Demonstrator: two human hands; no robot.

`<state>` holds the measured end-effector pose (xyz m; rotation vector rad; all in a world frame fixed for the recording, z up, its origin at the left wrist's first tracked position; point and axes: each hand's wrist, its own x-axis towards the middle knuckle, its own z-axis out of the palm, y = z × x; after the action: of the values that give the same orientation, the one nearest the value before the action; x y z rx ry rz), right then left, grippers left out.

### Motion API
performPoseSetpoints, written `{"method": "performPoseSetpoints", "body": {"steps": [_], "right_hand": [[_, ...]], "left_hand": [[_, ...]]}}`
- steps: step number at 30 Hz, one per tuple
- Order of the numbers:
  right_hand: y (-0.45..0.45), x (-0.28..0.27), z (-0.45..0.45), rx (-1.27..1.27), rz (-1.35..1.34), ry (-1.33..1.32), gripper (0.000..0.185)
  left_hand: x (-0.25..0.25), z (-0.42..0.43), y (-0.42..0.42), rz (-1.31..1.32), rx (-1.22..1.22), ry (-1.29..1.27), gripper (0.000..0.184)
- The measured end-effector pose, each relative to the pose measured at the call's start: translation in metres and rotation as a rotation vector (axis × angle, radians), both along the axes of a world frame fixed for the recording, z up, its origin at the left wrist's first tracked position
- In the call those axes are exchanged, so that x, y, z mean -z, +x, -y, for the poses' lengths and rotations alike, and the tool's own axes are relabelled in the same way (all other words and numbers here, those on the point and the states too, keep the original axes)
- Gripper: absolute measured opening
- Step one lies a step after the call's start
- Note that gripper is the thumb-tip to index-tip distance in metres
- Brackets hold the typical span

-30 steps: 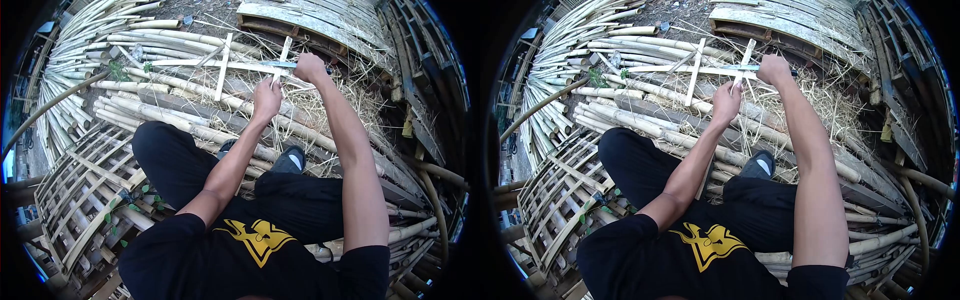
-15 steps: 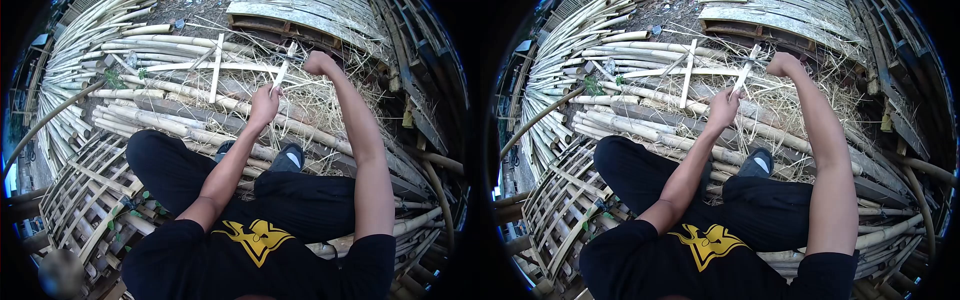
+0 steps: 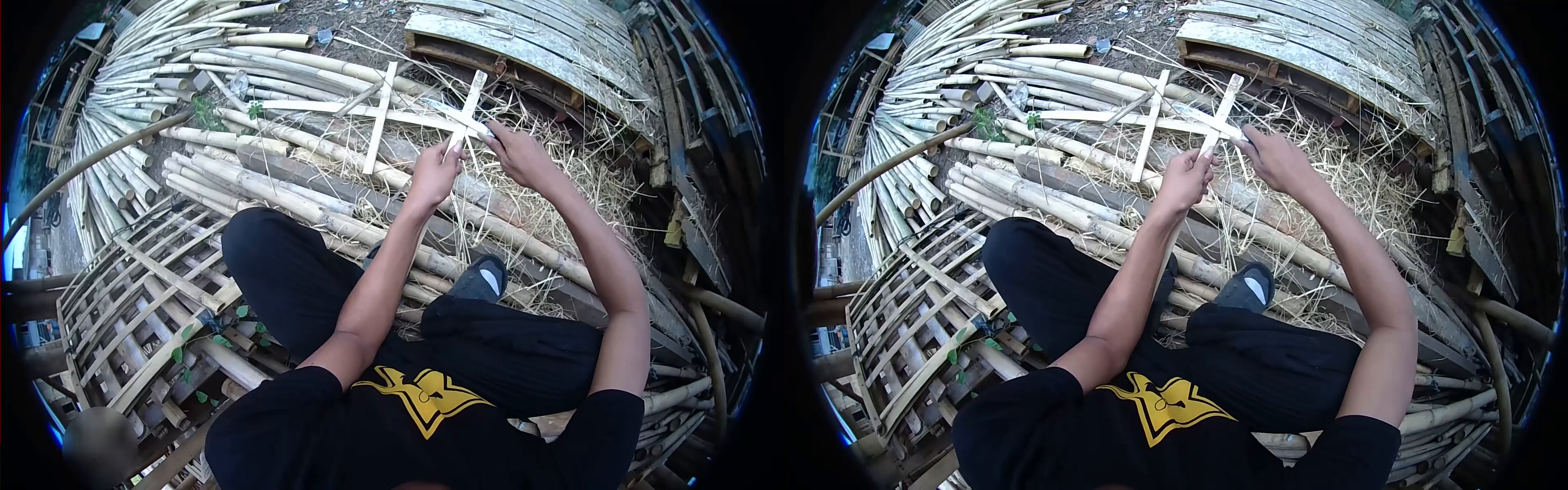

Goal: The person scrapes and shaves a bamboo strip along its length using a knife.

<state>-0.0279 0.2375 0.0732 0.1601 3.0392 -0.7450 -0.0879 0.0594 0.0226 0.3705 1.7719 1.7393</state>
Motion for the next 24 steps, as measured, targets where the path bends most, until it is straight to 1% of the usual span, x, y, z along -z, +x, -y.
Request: {"method": "performPoseSetpoints", "body": {"steps": [1, 4, 6, 7, 9, 14, 18, 19, 20, 21, 22, 23, 24], "right_hand": [[0.001, 0.001, -0.002, 0.015, -0.018, 0.042, 0.038], [-0.002, 0.010, -0.011, 0.032, 0.001, 0.025, 0.041], [-0.004, 0.015, -0.020, 0.013, 0.010, 0.134, 0.045], [-0.004, 0.014, -0.023, -0.004, 0.024, 0.142, 0.046], [-0.006, 0.014, -0.027, -0.016, 0.081, 0.190, 0.048], [-0.010, 0.020, -0.038, -0.062, 0.064, 0.198, 0.050], [-0.012, 0.028, -0.053, -0.070, 0.030, 0.201, 0.053], [-0.012, 0.029, -0.057, -0.093, -0.027, 0.244, 0.053], [-0.010, 0.030, -0.063, -0.065, 0.019, 0.257, 0.055], [-0.008, 0.033, -0.066, -0.078, -0.050, 0.303, 0.055], [-0.008, 0.028, -0.068, -0.089, -0.121, 0.358, 0.056], [-0.006, 0.021, -0.071, -0.081, -0.030, 0.324, 0.056], [-0.005, 0.026, -0.076, -0.068, -0.095, 0.385, 0.056]], "left_hand": [[0.000, -0.001, 0.002, -0.002, -0.011, -0.010, 0.026], [0.002, -0.004, 0.002, -0.003, -0.017, 0.005, 0.026], [0.004, -0.005, 0.003, -0.104, -0.022, -0.038, 0.026], [0.006, -0.007, 0.005, -0.181, -0.045, -0.086, 0.027], [0.005, -0.008, 0.006, -0.206, -0.051, -0.104, 0.028], [0.005, -0.010, 0.009, -0.315, -0.077, -0.201, 0.030], [0.018, -0.015, 0.010, -0.322, -0.070, -0.183, 0.030], [0.017, -0.018, 0.008, -0.329, -0.068, -0.181, 0.030], [0.018, -0.017, 0.011, -0.327, -0.059, -0.190, 0.030], [0.022, -0.017, 0.010, -0.347, -0.048, -0.184, 0.030], [0.016, -0.022, 0.007, -0.347, -0.034, -0.182, 0.030], [0.011, -0.018, 0.012, -0.322, -0.020, -0.226, 0.028], [0.007, -0.019, 0.012, -0.310, -0.014, -0.255, 0.028]]}}
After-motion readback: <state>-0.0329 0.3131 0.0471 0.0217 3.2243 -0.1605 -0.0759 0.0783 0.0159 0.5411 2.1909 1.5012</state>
